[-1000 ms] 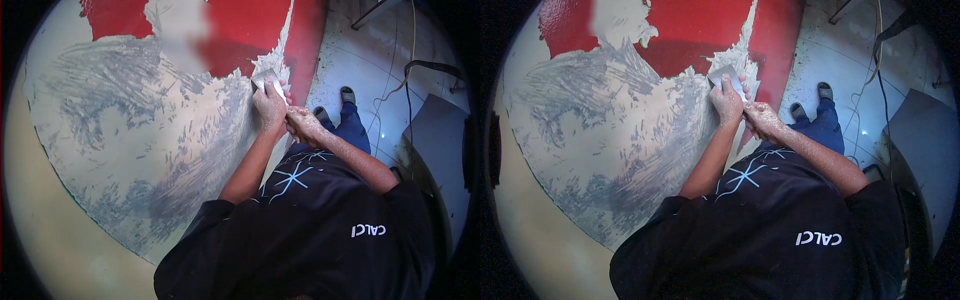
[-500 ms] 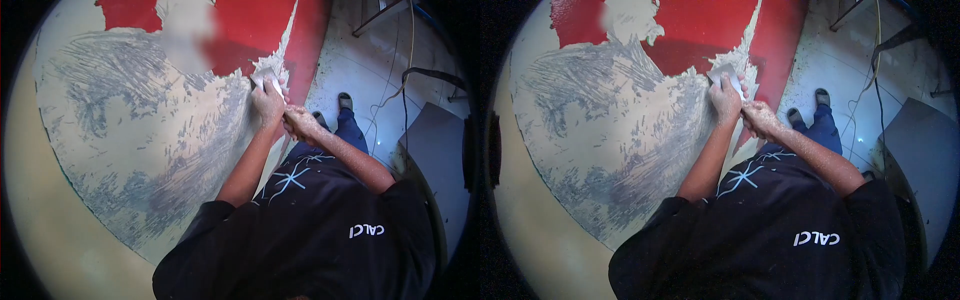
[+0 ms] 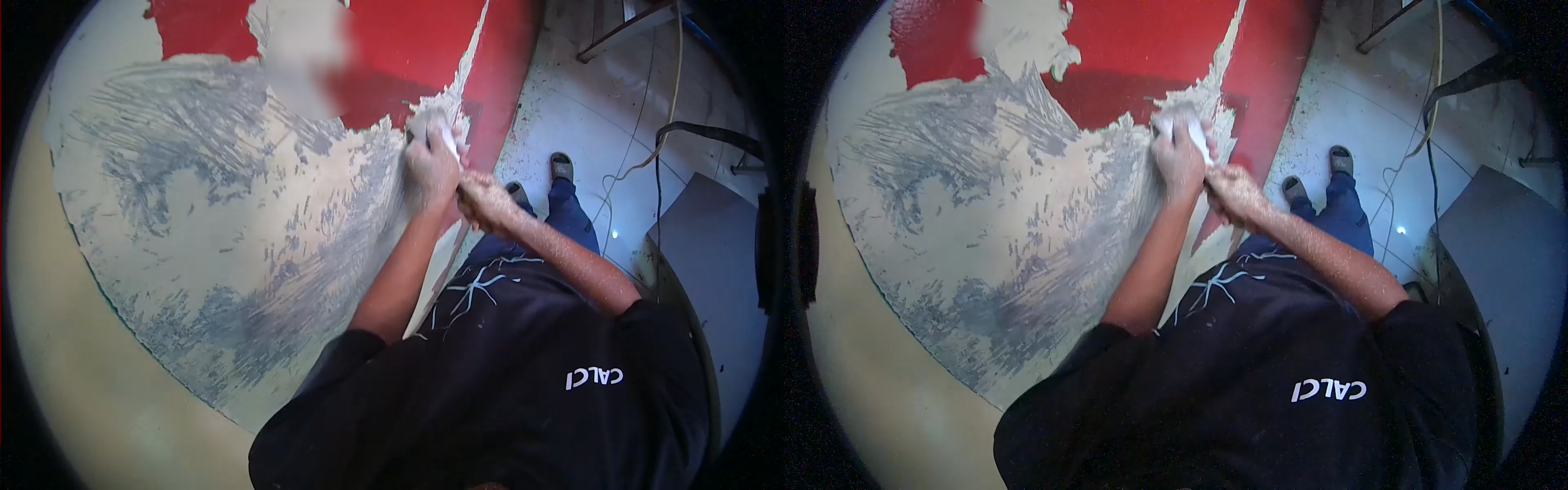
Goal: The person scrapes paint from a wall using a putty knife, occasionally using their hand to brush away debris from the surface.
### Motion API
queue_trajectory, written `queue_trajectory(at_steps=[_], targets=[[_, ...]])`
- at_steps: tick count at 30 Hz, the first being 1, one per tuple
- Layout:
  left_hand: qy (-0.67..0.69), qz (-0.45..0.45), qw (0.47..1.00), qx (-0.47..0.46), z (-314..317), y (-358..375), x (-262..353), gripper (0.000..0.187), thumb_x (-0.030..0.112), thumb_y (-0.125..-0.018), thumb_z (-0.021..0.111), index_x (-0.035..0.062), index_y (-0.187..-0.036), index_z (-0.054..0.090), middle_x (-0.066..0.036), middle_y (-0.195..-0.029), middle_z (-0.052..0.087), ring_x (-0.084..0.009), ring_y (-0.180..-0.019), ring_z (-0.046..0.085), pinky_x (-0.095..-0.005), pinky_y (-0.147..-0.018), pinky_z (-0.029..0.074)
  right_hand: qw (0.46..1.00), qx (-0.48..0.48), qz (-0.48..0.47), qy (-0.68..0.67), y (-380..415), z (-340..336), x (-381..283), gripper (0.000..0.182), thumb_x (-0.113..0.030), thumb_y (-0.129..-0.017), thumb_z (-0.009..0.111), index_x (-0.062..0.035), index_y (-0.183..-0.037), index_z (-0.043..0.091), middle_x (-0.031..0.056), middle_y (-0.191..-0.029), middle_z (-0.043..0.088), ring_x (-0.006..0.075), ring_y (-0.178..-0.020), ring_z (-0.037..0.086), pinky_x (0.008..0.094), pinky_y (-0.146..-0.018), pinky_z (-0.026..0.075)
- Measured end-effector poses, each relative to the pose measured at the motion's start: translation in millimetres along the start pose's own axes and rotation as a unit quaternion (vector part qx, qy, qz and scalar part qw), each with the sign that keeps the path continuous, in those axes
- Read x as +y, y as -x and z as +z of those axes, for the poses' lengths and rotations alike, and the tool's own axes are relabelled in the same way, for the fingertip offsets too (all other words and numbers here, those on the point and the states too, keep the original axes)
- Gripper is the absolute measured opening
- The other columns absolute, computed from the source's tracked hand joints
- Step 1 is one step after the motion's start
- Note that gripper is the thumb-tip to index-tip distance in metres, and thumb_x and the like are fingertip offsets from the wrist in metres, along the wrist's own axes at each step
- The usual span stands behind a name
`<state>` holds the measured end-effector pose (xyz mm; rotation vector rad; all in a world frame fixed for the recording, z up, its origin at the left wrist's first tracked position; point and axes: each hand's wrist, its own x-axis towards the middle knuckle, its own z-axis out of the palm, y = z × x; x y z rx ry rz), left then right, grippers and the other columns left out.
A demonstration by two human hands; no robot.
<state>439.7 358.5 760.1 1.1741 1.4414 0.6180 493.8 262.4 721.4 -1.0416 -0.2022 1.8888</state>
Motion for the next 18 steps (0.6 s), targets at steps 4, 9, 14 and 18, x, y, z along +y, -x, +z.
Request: queue_trajectory(at_steps=[4,9,14,18], targets=[[-0.012,0.002,1.0,0.022,0.9,13.7,-1.5,0.043,0.028,-0.098,0.034,-0.0075,-0.091,0.058,-0.011,-0.064,0.059,-0.0157,-0.045,0.053,-0.0281,-0.041,0.043,1.0,-0.007,0.014,0.024,12.7,-0.8,-0.9,0.038,-0.043,-0.093,0.045,-0.0102,-0.074,0.05,-0.0004,-0.053,0.046,0.0102,-0.038,0.043,0.0256,-0.034,0.035],[-0.001,-0.006,1.0,-0.022,2.2,1.4,16.3,0.037,0.024,-0.097,0.037,-0.0081,-0.097,0.055,-0.013,-0.072,0.062,-0.0161,-0.046,0.054,-0.029,-0.04,0.045,0.999,0.004,-0.025,0.035,4.1,0.1,-14.0,0.038,-0.044,-0.093,0.045,-0.0116,-0.072,0.049,-0.0013,-0.051,0.044,0.0097,-0.037,0.042,0.0246,-0.034,0.034],[0.036,0.006,0.997,0.066,11.7,11.1,6.9,0.041,0.026,-0.096,0.036,-0.0058,-0.084,0.06,-0.009,-0.057,0.056,-0.0149,-0.043,0.054,-0.0265,-0.038,0.043,0.999,-0.002,0.026,0.026,12.0,1.5,-14.2,0.04,-0.042,-0.094,0.043,-0.012,-0.068,0.047,-0.0009,-0.05,0.044,0.0104,-0.034,0.041,0.0254,-0.031,0.032],[-0.003,-0.012,1.0,0.018,9.3,8.3,17.6,0.038,0.023,-0.097,0.037,-0.0069,-0.086,0.059,-0.011,-0.059,0.058,-0.0166,-0.044,0.054,-0.0287,-0.038,0.044,0.997,0.009,0.06,0.057,4.6,-7.4,-15.9,0.038,-0.04,-0.093,0.045,-0.0119,-0.068,0.046,-0.0005,-0.05,0.044,0.0103,-0.034,0.042,0.0254,-0.03,0.031]])
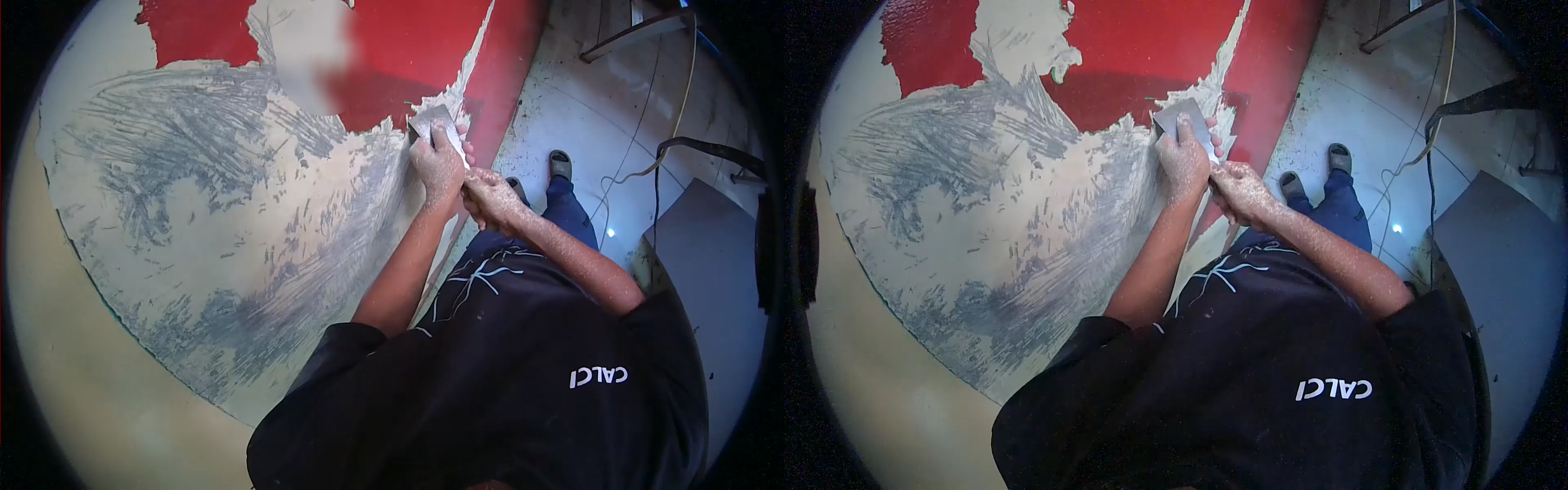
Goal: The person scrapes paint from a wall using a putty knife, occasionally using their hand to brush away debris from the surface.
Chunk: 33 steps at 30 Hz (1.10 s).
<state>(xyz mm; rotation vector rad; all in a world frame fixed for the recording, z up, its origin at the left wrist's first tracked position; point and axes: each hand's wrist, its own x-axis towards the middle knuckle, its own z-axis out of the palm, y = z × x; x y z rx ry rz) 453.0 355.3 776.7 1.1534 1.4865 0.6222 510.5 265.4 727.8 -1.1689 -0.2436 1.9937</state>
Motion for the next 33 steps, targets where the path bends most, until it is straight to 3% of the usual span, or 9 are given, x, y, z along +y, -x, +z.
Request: queue_trajectory(at_steps=[4,7,12,15,20,24,29,30,33], targets=[[0.007,0.019,0.999,0.05,1.9,2.1,-14.2,0.043,0.027,-0.097,0.035,-0.0066,-0.087,0.06,-0.01,-0.059,0.058,-0.0156,-0.043,0.054,-0.0282,-0.039,0.044,0.999,-0.014,-0.025,-0.033,4.4,6.0,3.9,0.041,-0.043,-0.093,0.045,-0.0118,-0.067,0.046,-0.0006,-0.05,0.045,0.0096,-0.034,0.042,0.0251,-0.03,0.029],[-0.009,0.012,1.0,-0.002,-2.1,-9.1,-9.5,0.041,0.026,-0.097,0.036,-0.0065,-0.086,0.059,-0.01,-0.059,0.058,-0.0153,-0.043,0.054,-0.0277,-0.038,0.044,0.998,0.0,-0.061,-0.034,-2.7,4.7,1.4,0.04,-0.042,-0.094,0.044,-0.0118,-0.068,0.047,-0.0005,-0.05,0.045,0.0099,-0.034,0.041,0.0251,-0.03,0.03],[-0.031,0.015,0.999,0.035,1.1,-2.2,-21.4,0.045,0.029,-0.097,0.034,-0.006,-0.087,0.06,-0.009,-0.058,0.057,-0.015,-0.042,0.053,-0.0277,-0.04,0.044,0.998,-0.016,-0.055,-0.029,0.2,1.3,8.7,0.041,-0.045,-0.094,0.044,-0.0104,-0.072,0.047,-0.0006,-0.052,0.044,0.01,-0.035,0.041,0.0253,-0.032,0.033],[-0.02,-0.003,1.0,-0.007,1.0,-9.9,-6.0,0.046,0.03,-0.098,0.034,-0.0058,-0.086,0.06,-0.009,-0.058,0.057,-0.0149,-0.042,0.052,-0.0277,-0.039,0.043,0.996,-0.003,-0.077,-0.042,-10.0,3.9,7.8,0.041,-0.045,-0.094,0.043,-0.0114,-0.071,0.047,-0.0011,-0.051,0.043,0.0104,-0.035,0.039,0.0262,-0.032,0.032],[0.018,0.019,0.999,0.029,7.2,-3.4,-22.2,0.044,0.028,-0.097,0.037,-0.0049,-0.08,0.06,-0.008,-0.056,0.057,-0.0137,-0.043,0.055,-0.0264,-0.038,0.043,0.999,-0.001,-0.043,-0.012,4.8,0.2,6.9,0.041,-0.045,-0.093,0.043,-0.0117,-0.07,0.047,-0.0001,-0.051,0.044,0.0106,-0.035,0.041,0.0257,-0.032,0.03],[-0.004,0.058,0.998,-0.023,8.4,-13.6,-1.1,0.046,0.028,-0.097,0.034,-0.0067,-0.085,0.06,-0.008,-0.059,0.057,-0.015,-0.045,0.053,-0.0268,-0.041,0.043,0.998,-0.002,-0.058,0.009,4.2,-4.3,-16.0,0.043,-0.045,-0.094,0.041,-0.0107,-0.069,0.046,0.0004,-0.051,0.045,0.0103,-0.036,0.041,0.0258,-0.032,0.031],[0.013,0.016,1.0,0.023,13.0,-8.0,-18.6,0.046,0.028,-0.098,0.032,-0.0066,-0.087,0.06,-0.008,-0.059,0.057,-0.0149,-0.046,0.053,-0.0268,-0.043,0.043,0.995,-0.011,-0.097,0.016,-4.7,-10.9,1.5,0.044,-0.046,-0.094,0.042,-0.009,-0.07,0.047,0.0002,-0.051,0.045,0.0106,-0.037,0.042,0.0263,-0.034,0.034],[0.019,0.016,0.999,0.035,13.4,-12.8,-22.9,0.046,0.029,-0.098,0.032,-0.0065,-0.087,0.06,-0.008,-0.059,0.057,-0.0149,-0.046,0.053,-0.0268,-0.043,0.043,0.999,-0.01,-0.046,0.024,-8.1,-10.8,-0.7,0.043,-0.045,-0.094,0.044,-0.0086,-0.072,0.048,0.0002,-0.052,0.045,0.0103,-0.038,0.043,0.0267,-0.035,0.035],[0.025,0.03,0.999,-0.004,16.0,-12.2,6.8,0.043,0.027,-0.098,0.033,-0.0066,-0.088,0.059,-0.009,-0.061,0.057,-0.0151,-0.046,0.053,-0.0268,-0.04,0.043,0.994,-0.016,-0.106,0.011,2.7,-11.0,-22.7,0.041,-0.043,-0.094,0.045,-0.0086,-0.073,0.048,0.0005,-0.053,0.046,0.0103,-0.038,0.043,0.027,-0.035,0.035]])
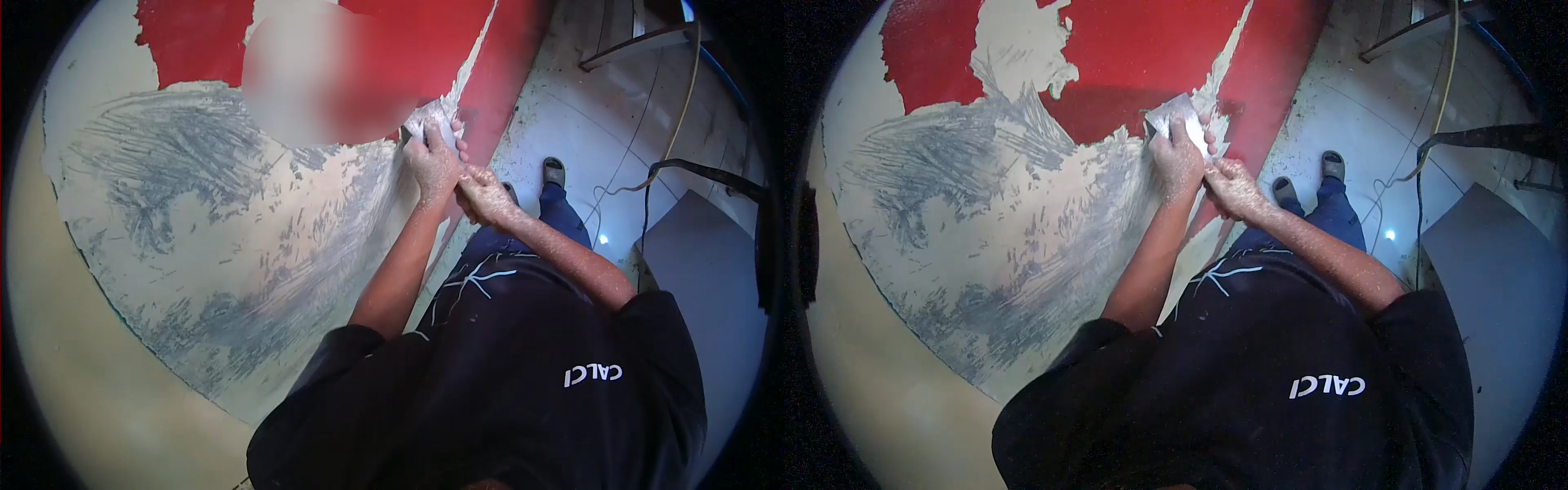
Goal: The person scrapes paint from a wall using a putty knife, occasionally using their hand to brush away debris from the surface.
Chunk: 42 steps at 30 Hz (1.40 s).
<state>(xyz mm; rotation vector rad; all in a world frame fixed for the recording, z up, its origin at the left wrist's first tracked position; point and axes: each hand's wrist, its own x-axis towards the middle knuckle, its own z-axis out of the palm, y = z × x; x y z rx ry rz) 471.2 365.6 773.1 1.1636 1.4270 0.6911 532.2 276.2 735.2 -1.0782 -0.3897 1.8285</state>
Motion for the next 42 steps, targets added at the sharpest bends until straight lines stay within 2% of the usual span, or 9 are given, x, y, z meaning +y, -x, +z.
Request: queue_trajectory(at_steps=[5,8,13,16,21,29,31,38,42], targets=[[0.044,0.016,0.996,0.076,7.3,5.3,-16.9,0.045,0.029,-0.098,0.033,-0.0053,-0.087,0.059,-0.009,-0.059,0.057,-0.0151,-0.047,0.054,-0.0267,-0.041,0.042,1.0,-0.01,0.011,0.025,-7.2,-3.9,17.3,0.041,-0.04,-0.094,0.045,-0.0079,-0.069,0.046,0.0009,-0.052,0.045,0.0117,-0.038,0.043,0.028,-0.035,0.035],[0.041,0.027,0.999,-0.003,4.2,1.3,6.2,0.041,0.027,-0.097,0.036,-0.0061,-0.088,0.058,-0.009,-0.061,0.057,-0.0152,-0.048,0.055,-0.0271,-0.038,0.043,0.999,0.011,-0.025,0.041,-6.1,-3.8,4.5,0.039,-0.037,-0.094,0.045,-0.0076,-0.069,0.046,0.0007,-0.052,0.045,0.0119,-0.038,0.044,0.0278,-0.035,0.035],[0.054,0.028,0.994,0.086,7.8,1.1,-20.0,0.043,0.029,-0.098,0.034,-0.004,-0.087,0.059,-0.009,-0.057,0.056,-0.0129,-0.044,0.052,-0.0249,-0.038,0.041,0.996,-0.003,-0.018,0.082,-10.5,-9.9,13.2,0.037,-0.033,-0.095,0.046,-0.0063,-0.069,0.046,0.0014,-0.051,0.045,0.0111,-0.037,0.043,0.0283,-0.035,0.035],[0.075,0.016,0.996,0.033,5.8,2.0,-4.1,0.041,0.027,-0.097,0.036,-0.0072,-0.088,0.057,-0.01,-0.061,0.057,-0.0157,-0.044,0.052,-0.0276,-0.039,0.043,0.997,0.001,-0.026,0.069,-1.3,-9.6,-7.9,0.038,-0.033,-0.095,0.046,-0.0052,-0.069,0.046,0.0021,-0.051,0.046,0.0116,-0.038,0.044,0.0287,-0.035,0.035],[0.055,0.054,0.992,0.104,7.9,-5.7,-28.8,0.04,0.026,-0.097,0.036,-0.0063,-0.088,0.057,-0.009,-0.06,0.057,-0.0148,-0.046,0.054,-0.0268,-0.039,0.043,0.995,-0.002,-0.032,0.094,-25.6,-18.9,29.1,0.039,-0.034,-0.095,0.046,-0.0052,-0.068,0.046,0.0024,-0.051,0.046,0.0115,-0.039,0.045,0.0288,-0.036,0.036],[0.027,0.032,0.996,0.082,6.0,1.9,-16.4,0.044,0.031,-0.098,0.035,-0.0049,-0.084,0.058,-0.008,-0.057,0.055,-0.0146,-0.044,0.052,-0.0267,-0.039,0.041,0.996,-0.019,-0.028,0.087,-19.5,-14.9,14.7,0.041,-0.035,-0.095,0.044,-0.005,-0.068,0.044,0.0036,-0.05,0.046,0.0126,-0.035,0.044,0.0291,-0.033,0.035],[0.044,0.052,0.996,0.054,11.4,-7.9,1.7,0.045,0.031,-0.098,0.034,-0.005,-0.084,0.058,-0.008,-0.057,0.055,-0.0148,-0.044,0.052,-0.0267,-0.039,0.041,0.991,-0.026,-0.09,0.1,-30.1,-16.8,17.2,0.04,-0.033,-0.095,0.044,-0.0045,-0.068,0.045,0.0041,-0.05,0.046,0.0128,-0.035,0.044,0.0296,-0.033,0.036],[0.023,0.06,0.995,0.076,11.7,-6.6,-5.1,0.043,0.03,-0.098,0.035,-0.0045,-0.085,0.058,-0.01,-0.06,0.057,-0.0155,-0.044,0.052,-0.027,-0.04,0.043,0.994,-0.017,-0.002,0.105,-19.6,-13.1,3.7,0.041,-0.036,-0.094,0.045,-0.0032,-0.072,0.049,0.0049,-0.052,0.049,0.0134,-0.038,0.048,0.0304,-0.036,0.039],[0.061,0.109,0.99,0.059,5.9,-3.8,37.7,0.04,0.029,-0.097,0.039,-0.0026,-0.083,0.059,-0.009,-0.064,0.06,-0.015,-0.046,0.053,-0.0277,-0.042,0.044,0.973,-0.044,-0.178,0.142,-25.5,-4.2,-25.7,0.04,-0.036,-0.094,0.042,-0.0013,-0.077,0.052,0.004,-0.051,0.048,0.0137,-0.039,0.048,0.0325,-0.038,0.04]])
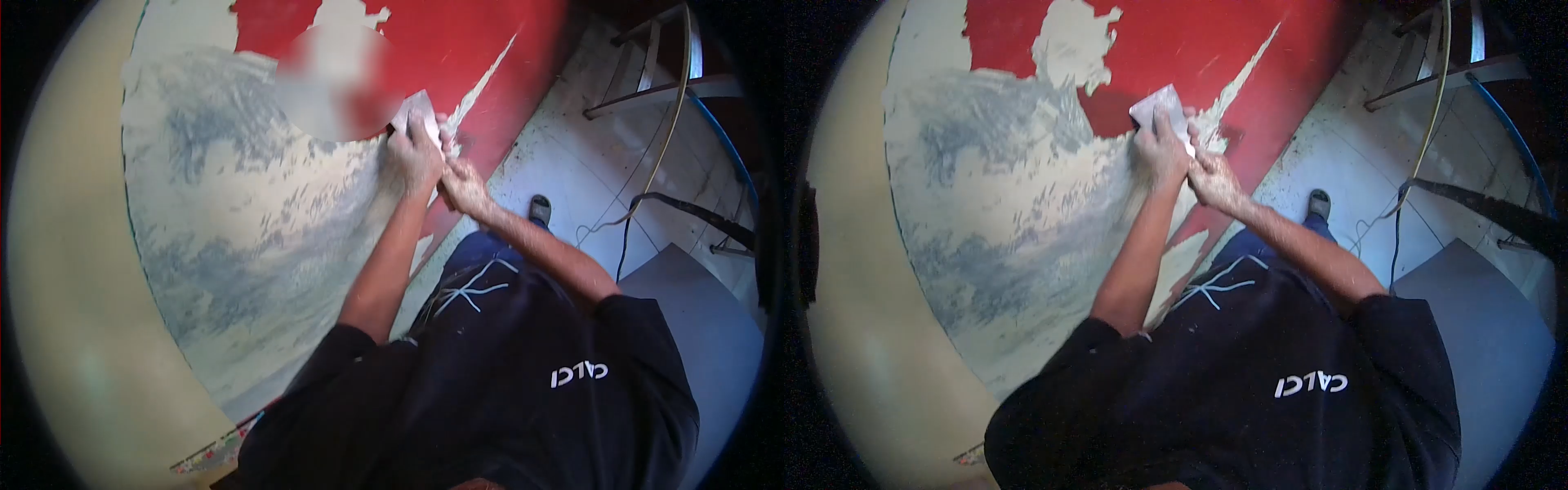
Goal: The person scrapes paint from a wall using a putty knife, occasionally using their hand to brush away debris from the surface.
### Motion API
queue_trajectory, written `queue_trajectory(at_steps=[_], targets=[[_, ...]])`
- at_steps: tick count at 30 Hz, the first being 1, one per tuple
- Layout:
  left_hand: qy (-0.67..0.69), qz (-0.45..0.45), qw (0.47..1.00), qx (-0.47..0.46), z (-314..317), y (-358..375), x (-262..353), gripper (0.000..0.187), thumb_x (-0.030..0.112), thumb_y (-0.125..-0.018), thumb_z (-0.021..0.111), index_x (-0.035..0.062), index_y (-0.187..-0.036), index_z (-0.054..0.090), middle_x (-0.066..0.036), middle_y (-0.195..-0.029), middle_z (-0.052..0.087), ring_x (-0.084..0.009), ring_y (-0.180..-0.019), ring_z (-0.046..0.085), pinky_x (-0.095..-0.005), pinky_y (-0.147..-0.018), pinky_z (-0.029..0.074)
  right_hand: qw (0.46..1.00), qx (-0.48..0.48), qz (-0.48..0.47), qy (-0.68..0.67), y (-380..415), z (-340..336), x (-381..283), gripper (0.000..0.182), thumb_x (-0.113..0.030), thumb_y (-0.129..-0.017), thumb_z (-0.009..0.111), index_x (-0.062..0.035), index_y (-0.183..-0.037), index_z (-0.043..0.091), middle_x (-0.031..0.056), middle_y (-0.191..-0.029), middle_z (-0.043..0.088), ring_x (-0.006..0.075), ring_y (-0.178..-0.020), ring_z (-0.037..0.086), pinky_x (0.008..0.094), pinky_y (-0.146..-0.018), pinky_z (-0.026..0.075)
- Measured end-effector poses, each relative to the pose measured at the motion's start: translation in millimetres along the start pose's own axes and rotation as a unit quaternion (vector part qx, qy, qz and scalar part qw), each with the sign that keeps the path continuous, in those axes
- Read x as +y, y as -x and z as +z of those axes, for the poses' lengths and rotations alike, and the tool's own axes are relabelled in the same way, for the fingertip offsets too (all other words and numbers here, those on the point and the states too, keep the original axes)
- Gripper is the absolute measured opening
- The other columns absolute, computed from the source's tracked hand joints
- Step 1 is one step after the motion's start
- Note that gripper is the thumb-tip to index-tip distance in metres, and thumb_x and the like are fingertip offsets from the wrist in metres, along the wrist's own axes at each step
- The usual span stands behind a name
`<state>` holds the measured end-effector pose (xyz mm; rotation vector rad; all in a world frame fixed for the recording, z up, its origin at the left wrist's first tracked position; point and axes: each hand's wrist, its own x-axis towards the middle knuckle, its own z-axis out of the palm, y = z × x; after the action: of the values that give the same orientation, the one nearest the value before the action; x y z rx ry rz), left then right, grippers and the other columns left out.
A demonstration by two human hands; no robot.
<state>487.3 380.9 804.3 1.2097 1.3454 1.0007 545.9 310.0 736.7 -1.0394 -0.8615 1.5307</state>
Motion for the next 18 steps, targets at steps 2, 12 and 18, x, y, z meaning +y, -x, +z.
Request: queue_trajectory(at_steps=[2,12,18], targets=[[-0.209,0.109,0.97,0.056,-7.6,5.3,-15.8,0.034,0.026,-0.096,0.043,-0.0013,-0.083,0.059,-0.007,-0.066,0.061,-0.0146,-0.048,0.055,-0.0291,-0.044,0.044,0.998,-0.012,0.03,0.052,-2.6,-0.2,14.0,0.035,-0.032,-0.093,0.043,-0.0012,-0.095,0.059,0.0065,-0.053,0.052,0.0154,-0.042,0.048,0.0342,-0.044,0.043],[-0.551,-0.107,0.772,-0.299,-144.7,125.5,-259.7,0.052,0.045,-0.082,0.055,-0.0059,-0.084,0.065,-0.025,-0.079,0.063,-0.0388,-0.081,0.063,-0.0466,-0.076,0.048,0.758,-0.055,0.259,0.596,106.1,-200.1,131.6,0.035,-0.029,-0.08,0.057,-0.0028,-0.103,0.056,0.0228,-0.101,0.061,0.0387,-0.097,0.059,0.0459,-0.083,0.047],[-0.648,-0.097,0.729,-0.199,-285.4,124.8,-341.8,0.031,0.032,-0.077,0.052,0.0071,-0.086,0.069,-0.015,-0.084,0.068,-0.0334,-0.08,0.065,-0.042,-0.075,0.05,0.786,0.159,0.234,0.55,146.0,-263.6,97.6,0.044,-0.036,-0.085,0.056,-0.0044,-0.115,0.048,0.0222,-0.103,0.061,0.0394,-0.097,0.059,0.0464,-0.082,0.048]])
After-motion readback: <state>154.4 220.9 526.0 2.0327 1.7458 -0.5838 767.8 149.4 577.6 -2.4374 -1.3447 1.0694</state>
